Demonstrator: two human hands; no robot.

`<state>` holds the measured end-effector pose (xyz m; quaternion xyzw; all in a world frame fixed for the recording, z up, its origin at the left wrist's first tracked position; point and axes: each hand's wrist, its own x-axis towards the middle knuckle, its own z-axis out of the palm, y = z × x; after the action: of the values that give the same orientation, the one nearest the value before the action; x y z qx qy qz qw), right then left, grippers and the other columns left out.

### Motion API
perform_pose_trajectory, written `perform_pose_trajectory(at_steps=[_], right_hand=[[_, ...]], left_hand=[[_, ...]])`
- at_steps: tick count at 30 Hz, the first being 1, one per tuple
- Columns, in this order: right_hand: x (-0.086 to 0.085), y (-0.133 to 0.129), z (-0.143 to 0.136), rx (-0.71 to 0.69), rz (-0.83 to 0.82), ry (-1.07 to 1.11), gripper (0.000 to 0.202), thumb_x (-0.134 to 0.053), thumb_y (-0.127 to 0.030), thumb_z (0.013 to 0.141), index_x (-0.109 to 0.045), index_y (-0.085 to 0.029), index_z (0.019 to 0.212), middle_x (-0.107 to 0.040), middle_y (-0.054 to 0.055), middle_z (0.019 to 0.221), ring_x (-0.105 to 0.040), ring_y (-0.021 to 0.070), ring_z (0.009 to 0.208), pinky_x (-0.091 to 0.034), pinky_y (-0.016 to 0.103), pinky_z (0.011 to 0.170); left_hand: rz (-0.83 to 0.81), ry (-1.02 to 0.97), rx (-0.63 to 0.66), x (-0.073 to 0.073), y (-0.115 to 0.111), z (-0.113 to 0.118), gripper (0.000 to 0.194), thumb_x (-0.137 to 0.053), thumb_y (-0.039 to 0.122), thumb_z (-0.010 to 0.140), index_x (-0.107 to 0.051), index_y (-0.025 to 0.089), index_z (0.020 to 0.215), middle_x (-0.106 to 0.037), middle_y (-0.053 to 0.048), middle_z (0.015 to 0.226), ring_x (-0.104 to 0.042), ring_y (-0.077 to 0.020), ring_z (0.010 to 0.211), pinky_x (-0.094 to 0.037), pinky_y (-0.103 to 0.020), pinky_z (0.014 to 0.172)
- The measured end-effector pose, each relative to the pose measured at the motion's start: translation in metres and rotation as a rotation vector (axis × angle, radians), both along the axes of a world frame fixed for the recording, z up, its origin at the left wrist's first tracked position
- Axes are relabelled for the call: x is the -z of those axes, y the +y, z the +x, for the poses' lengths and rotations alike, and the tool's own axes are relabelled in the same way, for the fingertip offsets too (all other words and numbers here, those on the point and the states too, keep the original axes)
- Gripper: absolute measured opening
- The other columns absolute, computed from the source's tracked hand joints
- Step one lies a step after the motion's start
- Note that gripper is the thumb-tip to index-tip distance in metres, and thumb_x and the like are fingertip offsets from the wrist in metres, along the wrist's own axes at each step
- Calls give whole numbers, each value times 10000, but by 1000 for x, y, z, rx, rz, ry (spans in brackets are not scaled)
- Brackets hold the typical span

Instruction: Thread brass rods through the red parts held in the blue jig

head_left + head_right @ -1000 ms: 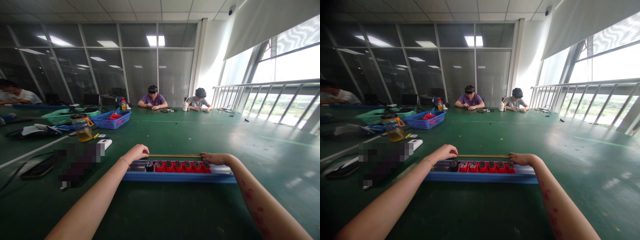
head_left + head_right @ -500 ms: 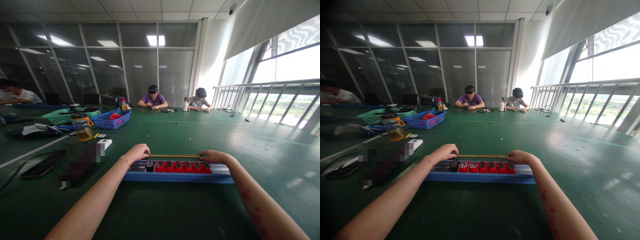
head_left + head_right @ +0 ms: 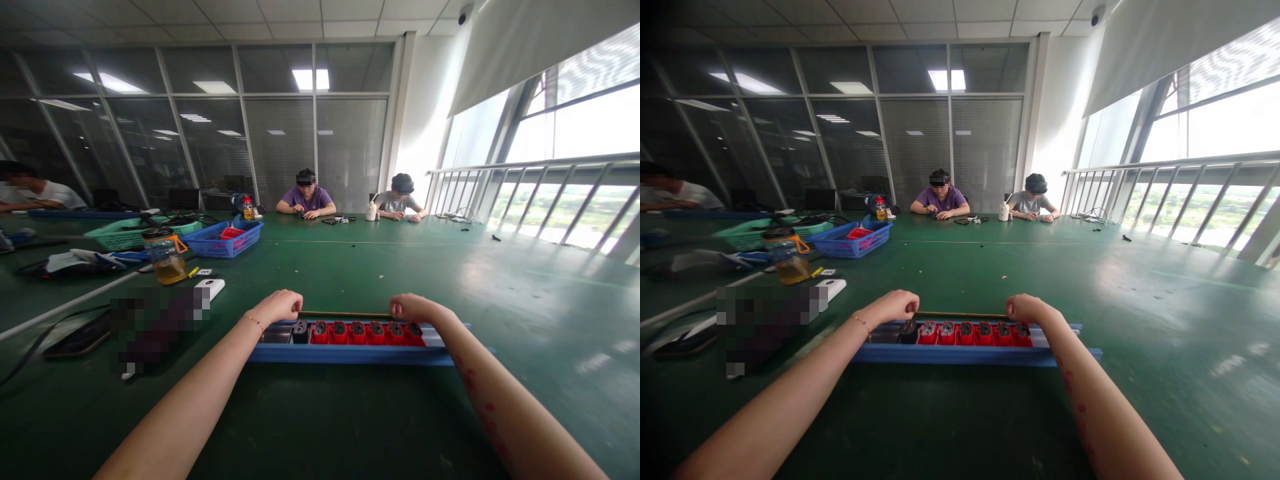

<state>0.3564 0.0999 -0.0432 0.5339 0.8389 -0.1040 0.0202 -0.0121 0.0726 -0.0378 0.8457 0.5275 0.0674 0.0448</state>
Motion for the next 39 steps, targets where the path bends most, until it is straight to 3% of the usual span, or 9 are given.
perform_pose_trajectory(at_steps=[4, 9, 14, 17, 22, 25, 30, 35, 39], right_hand=[[0, -1, -1, 1, 1, -6, 198, -580, -208, 667, -628, -212, 859, -670, 31, 843, -607, 180, 752, -421, 233, 627], [-1, -4, 1, 11, 14, 7, 197, -559, -217, 697, -629, -203, 881, -637, 51, 917, -590, 188, 815, -426, 250, 692], [-5, -11, 3, 26, 44, 56, 195, -519, -270, 744, -640, -203, 881, -572, 91, 1022, -539, 248, 949, -422, 308, 768], [-13, -17, 6, 7, 35, 127, 217, -481, -253, 774, -610, -188, 936, -567, 86, 1043, -535, 214, 959, -418, 265, 797], [-41, -34, 14, -75, -127, 307, 376, -412, -479, 835, -589, -176, 972, -610, 36, 830, -564, 161, 758, -448, 221, 672], [-61, -46, 17, -50, -197, 463, 559, -286, -601, 838, -626, -157, 850, -511, 1, 620, -495, 136, 599, -424, 238, 598], [-79, -59, 23, -29, -204, 429, 590, -342, -670, 776, -658, -173, 811, -371, -43, 535, -340, 101, 490, -333, 235, 506], [-80, -65, 32, -87, -307, 347, 603, -383, -681, 751, -677, -156, 798, -324, -52, 512, -302, 95, 482, -296, 234, 485], [-77, -64, 32, -95, -375, 303, 589, -384, -673, 760, -649, -148, 789, -388, -36, 528, -356, 102, 494, -321, 236, 493]], left_hand=[[64, 14, 11, -1, -3, 1, 127, -535, 204, 684, -660, 213, 710, -609, -17, 749, -556, -137, 678, -403, -218, 608], [176, 7, 71, -6, -7, 4, 249, -444, 279, 823, -675, 194, 853, -562, -55, 828, -538, -156, 797, -408, -251, 741], [317, -17, 63, -14, -16, 8, 294, -369, 281, 882, -647, 185, 874, -528, -49, 903, -545, -120, 736, -422, -231, 703], [378, -36, 62, -23, -21, 12, 278, -347, 261, 895, -614, 200, 941, -544, -43, 966, -561, -124, 785, -421, -233, 744], [481, 3, 88, -41, -27, 15, 267, -344, 218, 894, -561, 201, 1049, -612, -48, 915, -556, -173, 880, -397, -299, 810], [494, 30, 65, -51, -34, 17, 278, -331, 234, 896, -558, 200, 1052, -620, -50, 898, -557, -179, 864, -386, -303, 791], [294, -55, 50, -65, -54, 22, 287, -339, 306, 882, -573, 241, 1035, -604, -21, 948, -550, -162, 850, -380, -249, 735], [-179, -182, 44, -83, -72, 14, 435, -473, 495, 773, -520, 242, 1124, -575, 15, 746, -518, -132, 644, -351, -201, 554], [-334, -269, 43, -88, -75, 6, 463, -453, 580, 745, -577, 212, 998, -559, 15, 721, -472, -113, 611, -339, -190, 538]])
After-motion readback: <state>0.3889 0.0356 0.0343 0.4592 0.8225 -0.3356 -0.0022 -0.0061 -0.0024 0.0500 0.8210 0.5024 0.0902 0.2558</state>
